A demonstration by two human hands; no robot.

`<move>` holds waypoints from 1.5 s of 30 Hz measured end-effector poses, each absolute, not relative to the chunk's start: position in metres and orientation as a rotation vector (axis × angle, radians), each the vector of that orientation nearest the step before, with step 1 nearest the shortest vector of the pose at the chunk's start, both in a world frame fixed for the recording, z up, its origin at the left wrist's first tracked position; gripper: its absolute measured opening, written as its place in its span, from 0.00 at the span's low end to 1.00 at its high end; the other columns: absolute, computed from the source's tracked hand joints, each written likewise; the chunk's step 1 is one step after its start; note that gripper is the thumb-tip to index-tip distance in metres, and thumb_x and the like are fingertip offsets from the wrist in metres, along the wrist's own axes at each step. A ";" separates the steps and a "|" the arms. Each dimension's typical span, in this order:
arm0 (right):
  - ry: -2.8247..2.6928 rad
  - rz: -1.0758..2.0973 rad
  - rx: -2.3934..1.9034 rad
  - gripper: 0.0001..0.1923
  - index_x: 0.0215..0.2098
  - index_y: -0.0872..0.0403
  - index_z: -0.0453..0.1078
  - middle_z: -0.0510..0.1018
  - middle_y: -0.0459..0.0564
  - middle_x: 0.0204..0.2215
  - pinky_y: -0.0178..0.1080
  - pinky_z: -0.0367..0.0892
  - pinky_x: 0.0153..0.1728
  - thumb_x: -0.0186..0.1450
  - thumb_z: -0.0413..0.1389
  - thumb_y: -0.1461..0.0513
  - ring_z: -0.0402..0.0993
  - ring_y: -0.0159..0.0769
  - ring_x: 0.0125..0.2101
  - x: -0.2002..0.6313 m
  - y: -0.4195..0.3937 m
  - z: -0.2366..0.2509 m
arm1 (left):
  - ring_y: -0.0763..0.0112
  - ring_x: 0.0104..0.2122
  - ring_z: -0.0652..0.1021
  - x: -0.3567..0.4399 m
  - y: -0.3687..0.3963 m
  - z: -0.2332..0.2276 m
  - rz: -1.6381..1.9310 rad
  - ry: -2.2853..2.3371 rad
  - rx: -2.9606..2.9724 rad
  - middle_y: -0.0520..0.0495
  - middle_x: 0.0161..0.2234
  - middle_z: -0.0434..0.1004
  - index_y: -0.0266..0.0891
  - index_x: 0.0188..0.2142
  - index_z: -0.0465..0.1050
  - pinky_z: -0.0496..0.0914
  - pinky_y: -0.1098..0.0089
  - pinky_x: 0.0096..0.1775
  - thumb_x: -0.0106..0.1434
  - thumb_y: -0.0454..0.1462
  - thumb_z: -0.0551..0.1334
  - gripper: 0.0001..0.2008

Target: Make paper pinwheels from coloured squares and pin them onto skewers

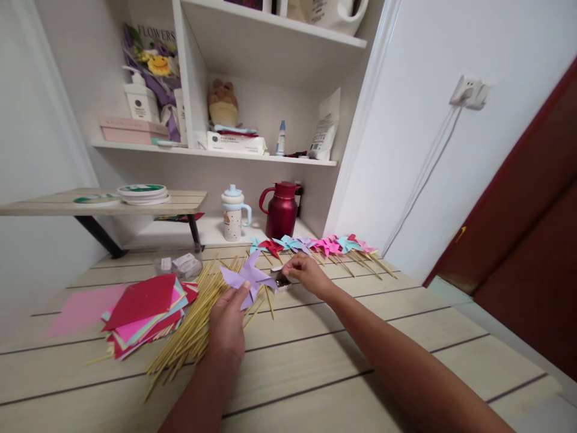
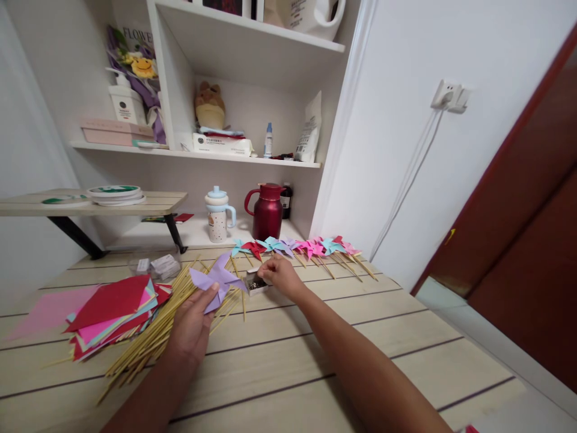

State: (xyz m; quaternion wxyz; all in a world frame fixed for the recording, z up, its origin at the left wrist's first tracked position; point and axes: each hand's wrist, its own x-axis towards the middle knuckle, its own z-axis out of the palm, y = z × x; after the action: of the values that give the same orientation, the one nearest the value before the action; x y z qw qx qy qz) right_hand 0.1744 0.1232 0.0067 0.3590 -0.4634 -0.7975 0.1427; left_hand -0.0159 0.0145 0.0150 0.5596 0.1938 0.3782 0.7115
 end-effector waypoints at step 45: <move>-1.964 0.770 -1.285 0.17 0.53 0.56 0.67 0.74 0.54 0.50 0.48 0.73 0.44 0.69 0.56 0.58 0.75 0.41 0.45 0.170 0.134 -0.011 | 0.72 0.34 0.82 -0.019 0.015 0.015 1.689 0.869 0.443 0.45 0.35 0.84 0.35 0.35 0.79 0.75 0.74 0.38 0.59 0.29 0.66 0.05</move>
State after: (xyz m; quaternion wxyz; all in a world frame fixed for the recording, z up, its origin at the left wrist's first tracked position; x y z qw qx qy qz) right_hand 0.1702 0.1339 -0.0115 0.3295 -0.4913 -0.7506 0.2942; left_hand -0.0191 0.0150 0.0148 0.5610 0.1880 0.3690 0.7168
